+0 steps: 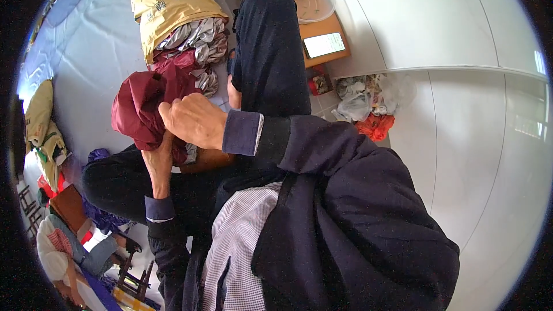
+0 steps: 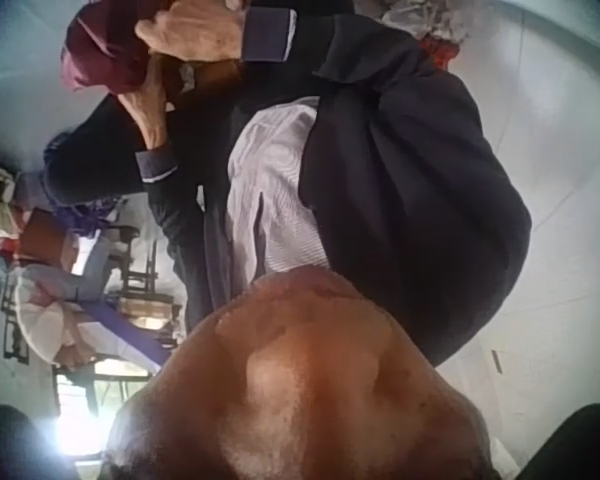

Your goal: Packing and organizing clothing items and fabric into various bags.

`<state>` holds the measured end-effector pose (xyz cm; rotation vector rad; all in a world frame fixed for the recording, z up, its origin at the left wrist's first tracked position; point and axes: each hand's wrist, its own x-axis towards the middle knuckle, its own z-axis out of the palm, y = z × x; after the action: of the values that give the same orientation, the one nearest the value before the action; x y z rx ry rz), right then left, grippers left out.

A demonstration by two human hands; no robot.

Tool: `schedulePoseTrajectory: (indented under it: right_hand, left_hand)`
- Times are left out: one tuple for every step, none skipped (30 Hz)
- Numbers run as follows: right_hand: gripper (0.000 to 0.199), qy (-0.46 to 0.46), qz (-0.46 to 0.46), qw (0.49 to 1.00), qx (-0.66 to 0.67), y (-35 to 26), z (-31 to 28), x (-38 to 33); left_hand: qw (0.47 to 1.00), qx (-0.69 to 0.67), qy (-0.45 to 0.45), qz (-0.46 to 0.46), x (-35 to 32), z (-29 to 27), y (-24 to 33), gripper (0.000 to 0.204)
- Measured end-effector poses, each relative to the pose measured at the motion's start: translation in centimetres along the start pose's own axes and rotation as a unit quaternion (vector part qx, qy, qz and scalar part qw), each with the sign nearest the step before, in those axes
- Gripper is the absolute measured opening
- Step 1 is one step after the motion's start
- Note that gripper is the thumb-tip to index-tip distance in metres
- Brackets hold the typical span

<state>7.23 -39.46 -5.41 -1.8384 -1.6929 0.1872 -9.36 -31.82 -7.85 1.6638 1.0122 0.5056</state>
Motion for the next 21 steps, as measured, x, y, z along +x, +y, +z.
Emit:
schedulePoseTrajectory:
  right_hand:
    - [0.025,-0.049,-0.017,0.998,-0.023,0.1,-0.2,0.0]
    - [0.019,-0.098,-0.035,0.994,-0.045,0.3,-0.3,0.1]
    - [0.019,-0.098,-0.035,0.994,-0.046,0.4,-0.3,0.2]
    - [0.016,-0.095,-0.061,0.993,-0.024,0.6,-0.3,0.3]
    - [0.013,-0.092,-0.087,0.992,-0.002,0.8,-0.3,0.4]
    - [0.013,-0.092,-0.087,0.992,-0.003,1.1,-0.3,0.4]
    - [0.015,-0.107,-0.087,0.990,0.005,1.4,-0.3,0.2]
    - [0.017,-0.121,-0.087,0.989,0.013,1.7,-0.2,0.1]
    - [0.017,-0.121,-0.087,0.989,0.013,1.8,0.1,-0.3]
    - [0.020,-0.121,-0.035,0.991,0.043,1.7,0.4,-0.8]
    - [0.023,-0.120,0.016,0.990,0.073,1.8,0.7,-1.2]
    - [0.023,-0.120,0.016,0.990,0.074,1.6,0.4,-0.9]
    - [0.025,-0.215,0.213,0.913,0.272,1.4,-0.1,-0.5]
    - [0.027,-0.291,0.390,0.751,0.446,1.2,-0.4,-0.3]
    - [0.027,-0.289,0.391,0.752,0.446,1.5,0.4,-1.0]
    - [0.028,-0.182,0.243,0.901,0.311,1.7,1.6,-2.1]
    - [0.028,-0.061,0.077,0.983,0.153,2.2,2.7,-3.1]
    - [0.028,-0.061,0.077,0.983,0.154,2.0,2.1,-2.8]
    - [0.027,-0.092,0.039,0.991,0.093,2.0,1.4,-2.6]
    - [0.026,-0.123,0.000,0.992,0.031,1.9,0.7,-2.3]
    - [0.026,-0.123,0.000,0.992,0.030,2.0,0.4,-2.0]
  left_hand:
    - [0.999,0.010,0.018,0.031,-0.1,0.2,0.2,0.047]
    - [0.997,0.020,0.035,0.063,-0.1,0.4,0.3,0.045]
    - [0.997,0.019,0.035,0.063,-0.2,0.3,0.3,0.045]
    - [0.997,0.036,0.036,0.055,-0.3,0.3,0.2,0.043]
    - [0.997,0.052,0.036,0.047,-0.5,0.2,0.1,0.041]
    - [0.997,0.051,0.036,0.047,-0.5,0.3,-0.1,0.041]
    - [0.996,0.058,0.040,0.052,-0.5,0.4,-0.5,0.038]
    - [0.995,0.066,0.044,0.058,-0.5,0.4,-0.7,0.035]
    - [0.995,0.066,0.044,0.058,-0.5,0.4,-0.6,0.035]
    - [0.995,0.080,0.033,0.049,-0.4,0.3,-0.5,0.033]
    - [0.995,0.093,0.022,0.040,-0.4,0.3,-0.3,0.031]
    - [0.995,0.093,0.022,0.040,-0.5,0.3,-0.3,0.031]
    - [0.990,0.122,0.027,0.073,-0.6,0.2,-0.3,0.030]
    - [0.983,0.149,0.032,0.106,-0.6,0.2,-0.2,0.029]
    - [0.982,0.149,0.030,0.108,-0.5,0.3,-0.1,0.029]
    - [0.979,0.163,0.024,0.116,-0.5,0.3,0.0,0.029]
    - [0.976,0.177,0.017,0.125,-0.4,0.4,0.0,0.028]
    - [0.976,0.178,0.017,0.124,-0.4,0.3,-0.2,0.028]
    - [0.977,0.179,0.019,0.111,-0.3,0.2,-0.5,0.028]
    - [0.978,0.181,0.020,0.097,-0.3,0.1,-0.7,0.028]
    - [0.979,0.180,0.020,0.098,-0.3,0.2,-0.7,0.028]
